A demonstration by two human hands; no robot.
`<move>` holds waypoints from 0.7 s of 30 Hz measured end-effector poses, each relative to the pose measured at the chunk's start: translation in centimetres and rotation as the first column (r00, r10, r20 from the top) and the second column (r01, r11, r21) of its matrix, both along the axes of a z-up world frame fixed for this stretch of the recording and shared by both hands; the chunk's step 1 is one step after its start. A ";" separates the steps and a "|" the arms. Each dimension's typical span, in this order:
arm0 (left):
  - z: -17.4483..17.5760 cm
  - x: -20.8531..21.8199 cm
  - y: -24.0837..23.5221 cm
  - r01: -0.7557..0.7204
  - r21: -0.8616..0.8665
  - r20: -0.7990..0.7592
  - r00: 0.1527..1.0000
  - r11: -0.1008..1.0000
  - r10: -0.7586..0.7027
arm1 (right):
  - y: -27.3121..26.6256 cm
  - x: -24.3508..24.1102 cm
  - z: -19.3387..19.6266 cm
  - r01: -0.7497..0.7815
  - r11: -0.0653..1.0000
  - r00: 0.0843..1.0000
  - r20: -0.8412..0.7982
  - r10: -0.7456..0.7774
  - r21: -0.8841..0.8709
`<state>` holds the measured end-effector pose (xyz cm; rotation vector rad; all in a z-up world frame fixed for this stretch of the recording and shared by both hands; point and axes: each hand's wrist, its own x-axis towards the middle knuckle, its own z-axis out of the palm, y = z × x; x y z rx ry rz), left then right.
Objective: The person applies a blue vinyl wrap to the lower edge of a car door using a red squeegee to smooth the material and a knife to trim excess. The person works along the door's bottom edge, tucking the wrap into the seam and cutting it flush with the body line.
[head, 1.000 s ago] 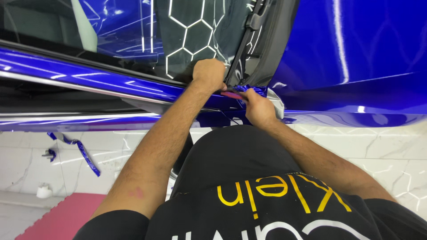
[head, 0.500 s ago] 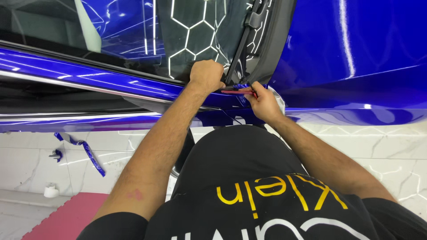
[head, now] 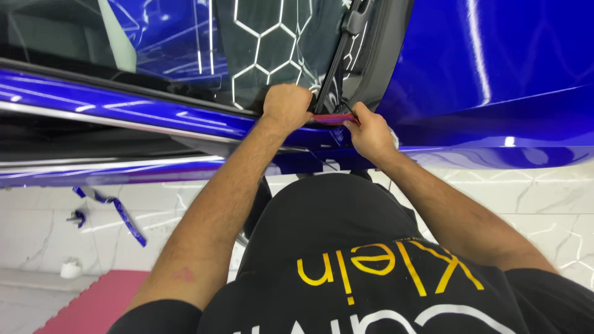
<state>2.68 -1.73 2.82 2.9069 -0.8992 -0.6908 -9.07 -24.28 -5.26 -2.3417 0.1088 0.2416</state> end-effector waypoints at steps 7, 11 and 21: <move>-0.3 -0.3 0.0 -0.001 0.012 0.007 1.000 1.000 0.000 | -1.0 -2.7 -2.4 0.118 0.981 0.993 -0.039 -0.114 0.155; -0.8 -0.7 0.5 -0.015 -0.029 0.004 1.000 0.999 0.015 | 0.3 -2.5 -3.1 0.043 0.999 0.998 -0.043 -0.043 0.001; -6.0 -4.8 2.7 0.092 -0.242 0.271 0.962 0.966 -0.023 | -4.4 -3.7 -1.5 0.362 0.864 0.889 0.149 -0.433 0.349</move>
